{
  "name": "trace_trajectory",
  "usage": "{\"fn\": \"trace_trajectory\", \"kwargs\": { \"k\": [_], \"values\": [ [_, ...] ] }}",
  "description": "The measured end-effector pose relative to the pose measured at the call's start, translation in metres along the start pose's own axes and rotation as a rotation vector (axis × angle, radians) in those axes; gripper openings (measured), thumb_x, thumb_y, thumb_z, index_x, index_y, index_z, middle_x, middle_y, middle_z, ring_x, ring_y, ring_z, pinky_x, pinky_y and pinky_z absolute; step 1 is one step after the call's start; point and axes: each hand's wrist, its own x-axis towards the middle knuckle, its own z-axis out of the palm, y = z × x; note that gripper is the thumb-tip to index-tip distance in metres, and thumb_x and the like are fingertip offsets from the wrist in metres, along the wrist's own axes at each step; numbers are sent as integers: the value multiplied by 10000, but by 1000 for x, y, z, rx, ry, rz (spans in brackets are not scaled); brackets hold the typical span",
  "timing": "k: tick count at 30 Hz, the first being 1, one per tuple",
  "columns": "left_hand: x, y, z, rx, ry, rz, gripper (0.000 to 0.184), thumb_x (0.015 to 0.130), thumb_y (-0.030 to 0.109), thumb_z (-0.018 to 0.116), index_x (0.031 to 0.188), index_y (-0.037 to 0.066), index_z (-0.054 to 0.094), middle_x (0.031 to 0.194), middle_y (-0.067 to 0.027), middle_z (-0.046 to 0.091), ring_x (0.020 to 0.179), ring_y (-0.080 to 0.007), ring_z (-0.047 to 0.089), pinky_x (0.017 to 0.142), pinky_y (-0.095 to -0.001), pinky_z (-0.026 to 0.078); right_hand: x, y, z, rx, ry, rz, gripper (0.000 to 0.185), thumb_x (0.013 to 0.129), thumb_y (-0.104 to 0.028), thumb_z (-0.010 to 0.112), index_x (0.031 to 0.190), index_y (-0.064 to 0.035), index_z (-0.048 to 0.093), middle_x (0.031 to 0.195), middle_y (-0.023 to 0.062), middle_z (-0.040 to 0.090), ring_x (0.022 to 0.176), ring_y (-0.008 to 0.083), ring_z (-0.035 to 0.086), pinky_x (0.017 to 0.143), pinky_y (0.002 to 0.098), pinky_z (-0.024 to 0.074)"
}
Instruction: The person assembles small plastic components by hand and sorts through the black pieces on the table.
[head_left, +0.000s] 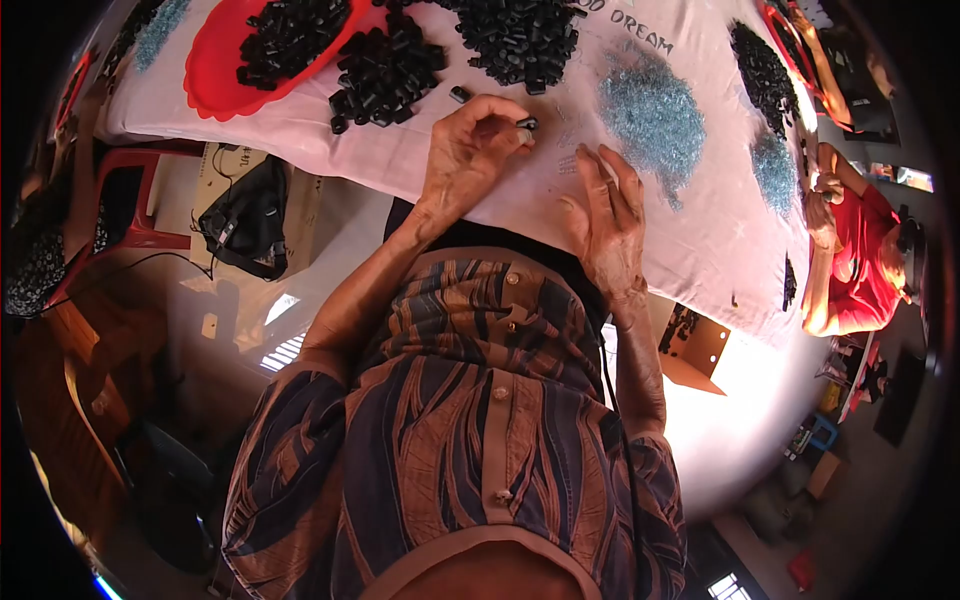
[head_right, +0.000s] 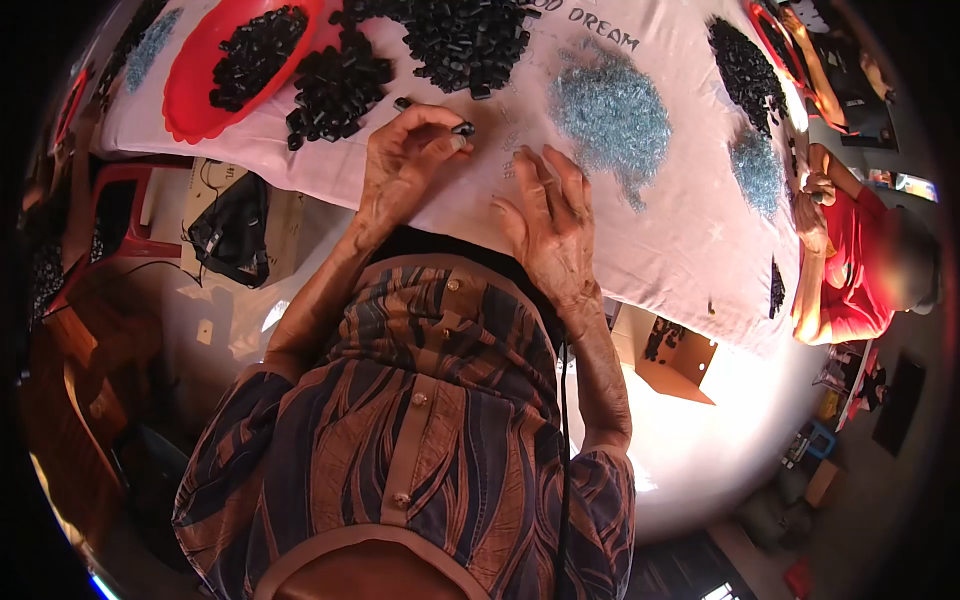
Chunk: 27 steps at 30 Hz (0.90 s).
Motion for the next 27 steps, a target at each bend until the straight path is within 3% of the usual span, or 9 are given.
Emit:
{"fn": "trace_trajectory", "kwargs": {
  "k": [7,9,13,16,21,27],
  "values": [
    [0,2,1,42,0,35,196,876,-112,562,1026,1,618,865,-29,630,781,-102,637,746,-243,555,14,6,7,21,-26,26,472,837,-194,708,1238,11,569,1154,171,631,1151,336,510,935,460,420],
    [0,0,0,18,7,34,191,877,-111,565,1024,-1,617,867,-31,632,789,-102,636,750,-243,555,11,11,5,-154,29,26,451,851,-197,694,1233,9,575,1124,184,632,1128,339,525,945,461,416],
    [-1,5,1,25,-6,10,174,874,-111,574,1013,-13,612,871,-36,632,814,-101,630,768,-247,557,16,16,-1,-65,53,105,394,870,-178,673,1206,11,593,1091,193,637,1096,342,550,926,453,437],
    [-1,9,3,-22,18,-39,167,873,-114,573,1007,-21,609,860,-39,629,819,-101,625,780,-253,558,31,15,2,18,80,89,343,865,-100,645,1187,12,607,1061,206,638,1063,339,573,889,438,465],
    [-1,7,1,19,10,-34,176,870,-121,543,1002,-26,608,849,-41,621,814,-102,623,786,-254,558,51,26,12,7,33,-60,368,746,62,594,1108,17,637,999,167,660,1032,320,588,868,420,483],
    [-2,6,2,15,18,-52,185,865,-123,524,1005,-33,605,837,-43,616,802,-101,623,784,-258,556,57,25,11,-88,68,-68,291,744,56,594,1027,22,651,934,151,674,940,305,607,828,414,495]
  ]
}}
